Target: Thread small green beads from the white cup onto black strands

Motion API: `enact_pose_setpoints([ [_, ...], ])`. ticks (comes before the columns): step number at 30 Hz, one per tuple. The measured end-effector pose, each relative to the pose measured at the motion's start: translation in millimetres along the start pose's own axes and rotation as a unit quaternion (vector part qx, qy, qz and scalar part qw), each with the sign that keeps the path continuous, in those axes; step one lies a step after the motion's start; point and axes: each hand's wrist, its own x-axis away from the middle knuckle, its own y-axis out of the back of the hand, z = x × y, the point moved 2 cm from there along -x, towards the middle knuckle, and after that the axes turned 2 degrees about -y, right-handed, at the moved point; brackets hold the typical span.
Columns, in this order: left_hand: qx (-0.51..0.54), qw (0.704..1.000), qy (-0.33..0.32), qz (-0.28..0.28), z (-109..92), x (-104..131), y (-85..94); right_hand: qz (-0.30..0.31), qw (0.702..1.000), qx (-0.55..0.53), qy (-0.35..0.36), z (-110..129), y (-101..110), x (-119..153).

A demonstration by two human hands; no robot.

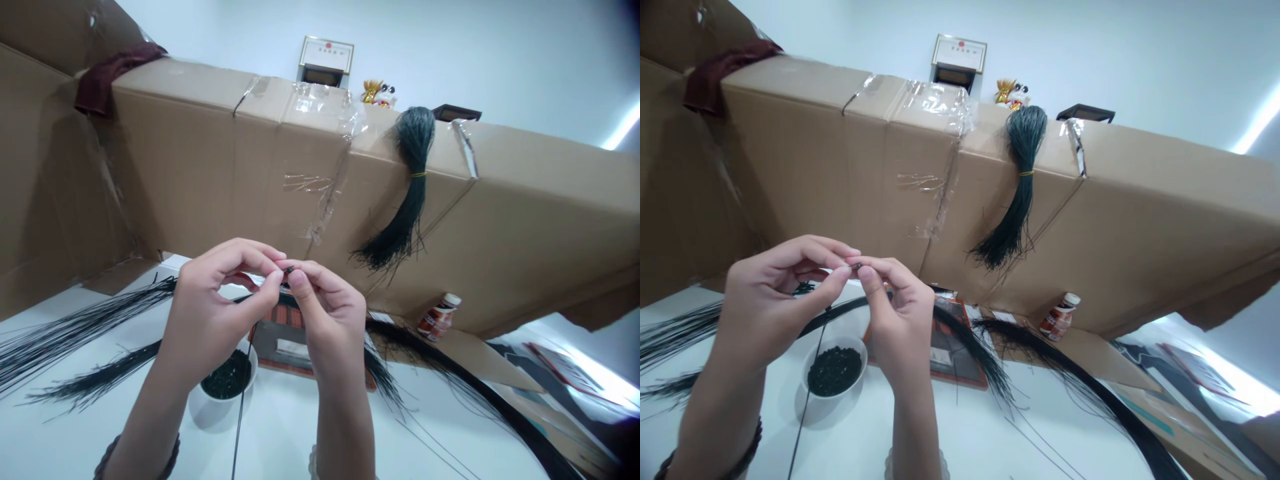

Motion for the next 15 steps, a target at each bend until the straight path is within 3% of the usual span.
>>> enact_pose_setpoints([
  [8,0.033,0.999,0.043,0.009,1.4,-2.8,-0.9,-0.058,0.995,-0.066,-0.048,-8.2,-0.8,-1.3],
  [15,0.081,0.994,0.072,0.01,2.8,-1.3,-1.5,-0.079,0.997,-0.017,-0.009,-3.1,-0.9,-0.3],
])
